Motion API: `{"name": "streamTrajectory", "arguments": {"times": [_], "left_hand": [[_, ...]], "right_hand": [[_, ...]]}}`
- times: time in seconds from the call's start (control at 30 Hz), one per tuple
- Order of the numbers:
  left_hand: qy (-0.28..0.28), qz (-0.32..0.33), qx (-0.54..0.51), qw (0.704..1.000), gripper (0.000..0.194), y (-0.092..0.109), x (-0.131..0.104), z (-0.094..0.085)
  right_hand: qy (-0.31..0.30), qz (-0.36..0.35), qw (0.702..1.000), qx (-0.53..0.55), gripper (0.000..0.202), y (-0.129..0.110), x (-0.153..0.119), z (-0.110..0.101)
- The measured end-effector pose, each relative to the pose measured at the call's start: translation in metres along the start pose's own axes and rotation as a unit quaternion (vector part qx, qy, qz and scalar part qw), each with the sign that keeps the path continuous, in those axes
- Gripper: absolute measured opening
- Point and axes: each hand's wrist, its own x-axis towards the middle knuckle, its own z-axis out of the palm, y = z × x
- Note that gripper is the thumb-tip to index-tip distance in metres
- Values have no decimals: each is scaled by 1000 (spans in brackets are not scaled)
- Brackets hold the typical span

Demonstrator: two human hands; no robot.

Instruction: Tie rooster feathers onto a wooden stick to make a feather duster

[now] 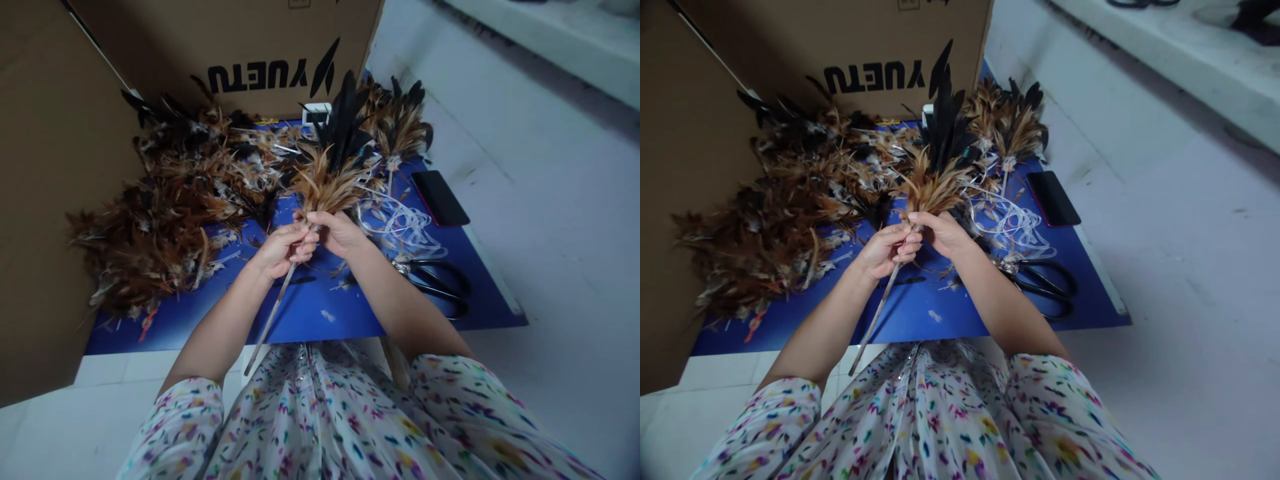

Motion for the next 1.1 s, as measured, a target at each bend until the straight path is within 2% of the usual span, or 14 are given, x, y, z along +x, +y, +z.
{"name": "streamTrajectory", "arguments": {"times": [0.23,0.4,0.53,0.67,0.8,0.93,1.1], "left_hand": [[10,5,1,1000,7,0,0,0],[21,13,38,999,7,1,0,0],[55,19,90,994,10,1,1,2],[86,30,121,989,16,-2,1,5],[98,57,146,983,16,-4,0,7],[109,61,166,978,16,-4,-1,11],[128,37,170,976,15,-8,-1,17]], "right_hand": [[26,-46,997,-58,26,4,1,2],[51,-56,993,-95,27,4,0,2],[45,-55,987,-141,27,5,-1,2],[69,-69,981,-170,28,5,-1,4],[82,-51,980,-176,30,3,-4,8],[58,-1,984,-168,32,0,-9,12],[77,-21,980,-180,25,1,-10,8]]}}
